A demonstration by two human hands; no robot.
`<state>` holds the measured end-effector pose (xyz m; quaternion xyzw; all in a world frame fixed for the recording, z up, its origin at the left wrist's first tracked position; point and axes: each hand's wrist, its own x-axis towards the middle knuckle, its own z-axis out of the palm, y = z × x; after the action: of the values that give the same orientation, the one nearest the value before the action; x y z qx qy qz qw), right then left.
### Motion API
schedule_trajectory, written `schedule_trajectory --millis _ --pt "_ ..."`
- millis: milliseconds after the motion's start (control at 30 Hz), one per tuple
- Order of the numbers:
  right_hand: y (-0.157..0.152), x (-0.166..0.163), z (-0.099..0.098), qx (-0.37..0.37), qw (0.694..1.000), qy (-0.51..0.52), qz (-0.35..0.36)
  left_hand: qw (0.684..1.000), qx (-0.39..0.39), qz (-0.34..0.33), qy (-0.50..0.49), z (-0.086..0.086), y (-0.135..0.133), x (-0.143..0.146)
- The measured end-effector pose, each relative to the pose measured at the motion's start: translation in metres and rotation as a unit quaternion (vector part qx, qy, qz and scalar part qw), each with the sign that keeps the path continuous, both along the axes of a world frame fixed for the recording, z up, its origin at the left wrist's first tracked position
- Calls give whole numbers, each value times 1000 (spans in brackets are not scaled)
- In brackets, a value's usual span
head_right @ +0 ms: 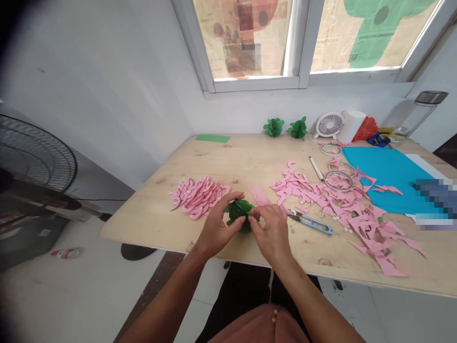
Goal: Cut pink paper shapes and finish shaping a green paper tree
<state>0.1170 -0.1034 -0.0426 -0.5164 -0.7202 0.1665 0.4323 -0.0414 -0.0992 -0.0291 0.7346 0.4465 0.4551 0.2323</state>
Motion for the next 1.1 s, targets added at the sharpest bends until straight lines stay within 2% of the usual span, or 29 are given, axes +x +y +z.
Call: schedule_trajectory --millis 133,300,467,633,900,1100 --pt "2 1 0 -4 1000 -11 -19 1000 -2 -3 -3 -1 2 1" --pt "6 5 -6 -19 999 14 -42 999 -18 35 -34 -4 -4 -3" --pt "6 9 -12 -36 996 42 -64 979 -90 63 -171 -24 -21 -9" --pt "4 8 -14 -45 994 65 -72 972 -131 60 -183 -42 -29 -6" --pt "6 7 -13 -48 993 72 -80 980 -121 54 -150 -38 -16 1" --pt "5 7 -13 -49 993 77 -75 975 -121 38 -182 -40 -10 3"
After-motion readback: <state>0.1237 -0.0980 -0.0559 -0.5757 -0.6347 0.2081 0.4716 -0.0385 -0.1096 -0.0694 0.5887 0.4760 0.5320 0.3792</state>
